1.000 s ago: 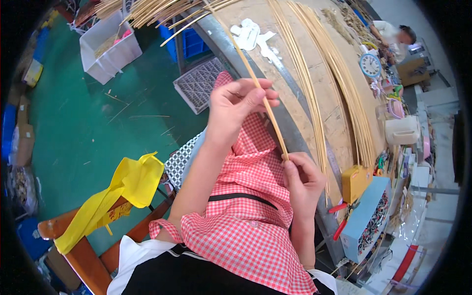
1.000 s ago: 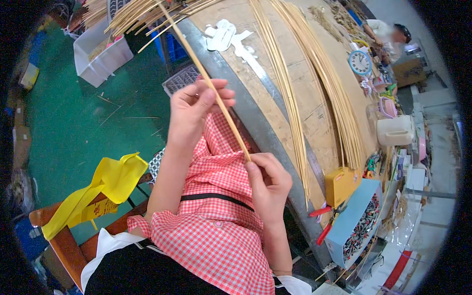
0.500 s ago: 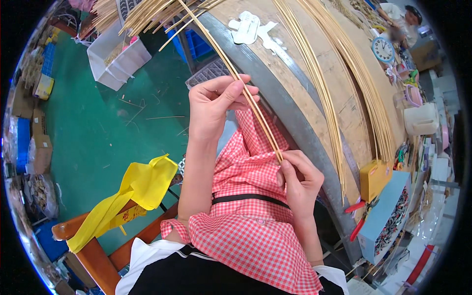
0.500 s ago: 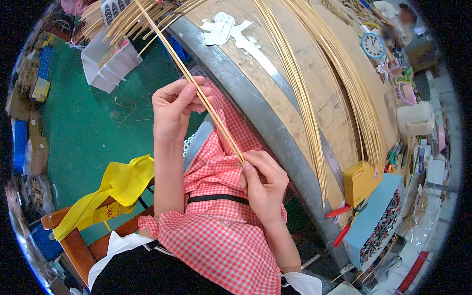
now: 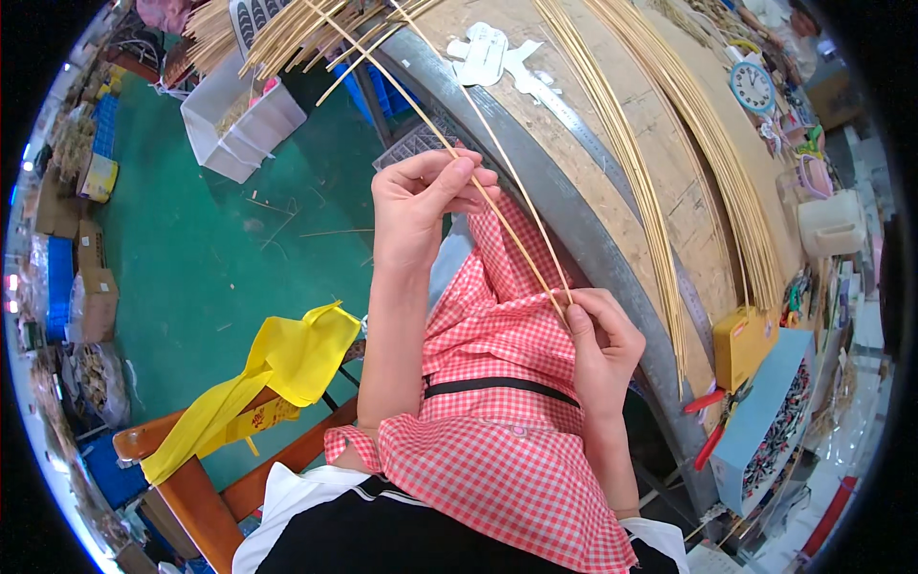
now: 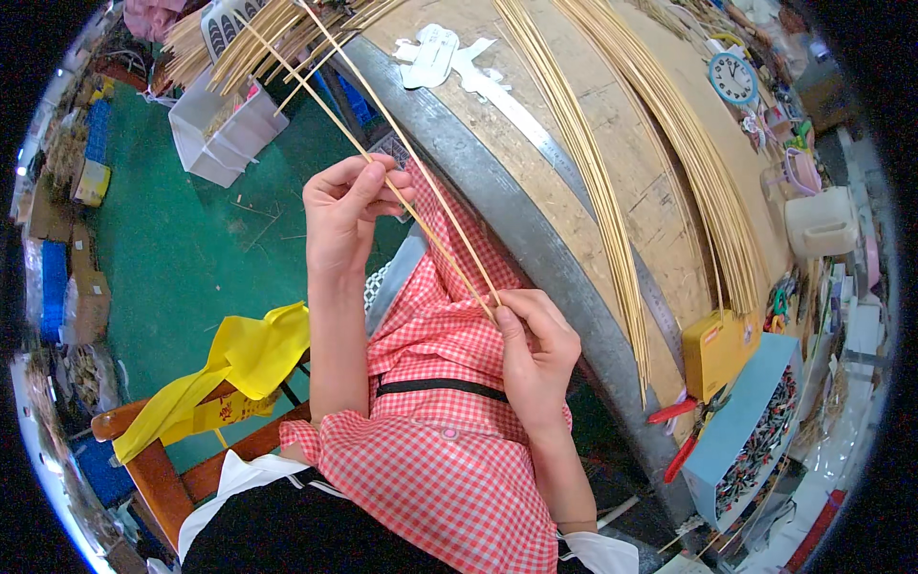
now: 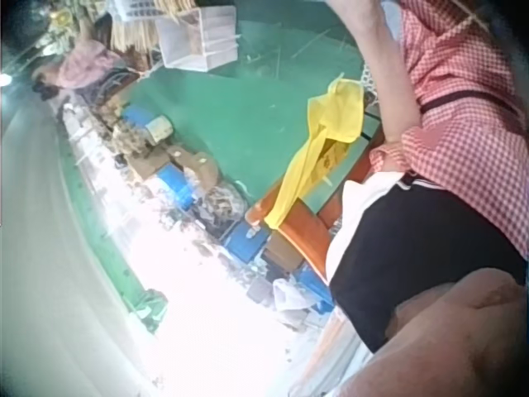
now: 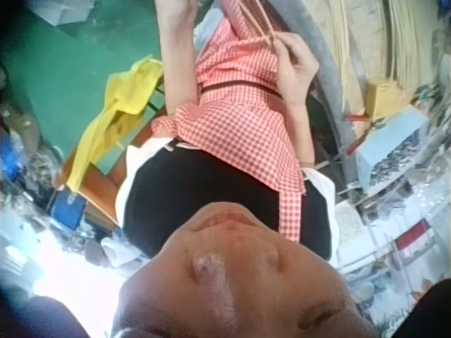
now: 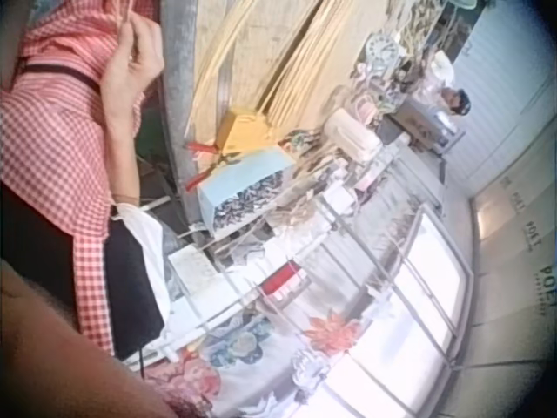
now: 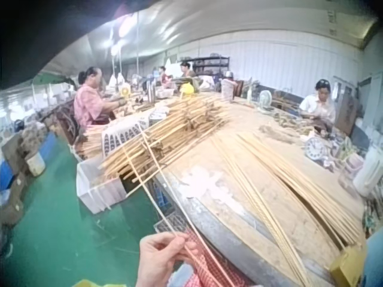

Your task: The person repeatedly picks up thin bamboo sticks and small metal clips from a workbench. They align the sticks and secure them together using the clips, then place the assembled units into a container. The process is repetitive and involves handling multiple sticks and clips throughout the video.

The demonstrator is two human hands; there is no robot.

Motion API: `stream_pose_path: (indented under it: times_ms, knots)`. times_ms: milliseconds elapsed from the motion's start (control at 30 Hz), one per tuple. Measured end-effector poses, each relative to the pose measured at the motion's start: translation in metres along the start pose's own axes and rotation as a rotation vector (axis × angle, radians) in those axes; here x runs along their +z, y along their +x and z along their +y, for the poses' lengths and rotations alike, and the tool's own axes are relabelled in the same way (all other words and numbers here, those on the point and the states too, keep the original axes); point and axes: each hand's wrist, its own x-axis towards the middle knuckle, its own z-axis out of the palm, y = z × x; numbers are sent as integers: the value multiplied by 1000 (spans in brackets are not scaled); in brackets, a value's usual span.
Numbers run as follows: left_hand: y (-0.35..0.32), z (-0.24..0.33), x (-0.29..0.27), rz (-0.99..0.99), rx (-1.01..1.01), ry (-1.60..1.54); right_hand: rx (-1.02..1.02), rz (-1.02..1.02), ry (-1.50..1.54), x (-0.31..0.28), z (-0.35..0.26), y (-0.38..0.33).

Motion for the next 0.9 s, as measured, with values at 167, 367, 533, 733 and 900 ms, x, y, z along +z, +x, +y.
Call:
stream_pose_path:
  times_ms: [167, 367, 533, 733, 900]
  knots:
    - [0, -1, -2, 16, 5, 30, -123, 4, -187, -4, -9, 2]
    - [-2, 0, -1, -22, 27, -10, -193, -35, -293, 1, -17, 1]
    - [-3, -1, 0, -14, 29, -5, -209, -65, -325, -2, -18, 1]
    - [-4, 1, 1, -20, 16, -22, -238, -111, -326, -1, -16, 2]
    - [-5, 0, 1, -5, 41, -44, -259, 47, -535, -31, -9, 25]
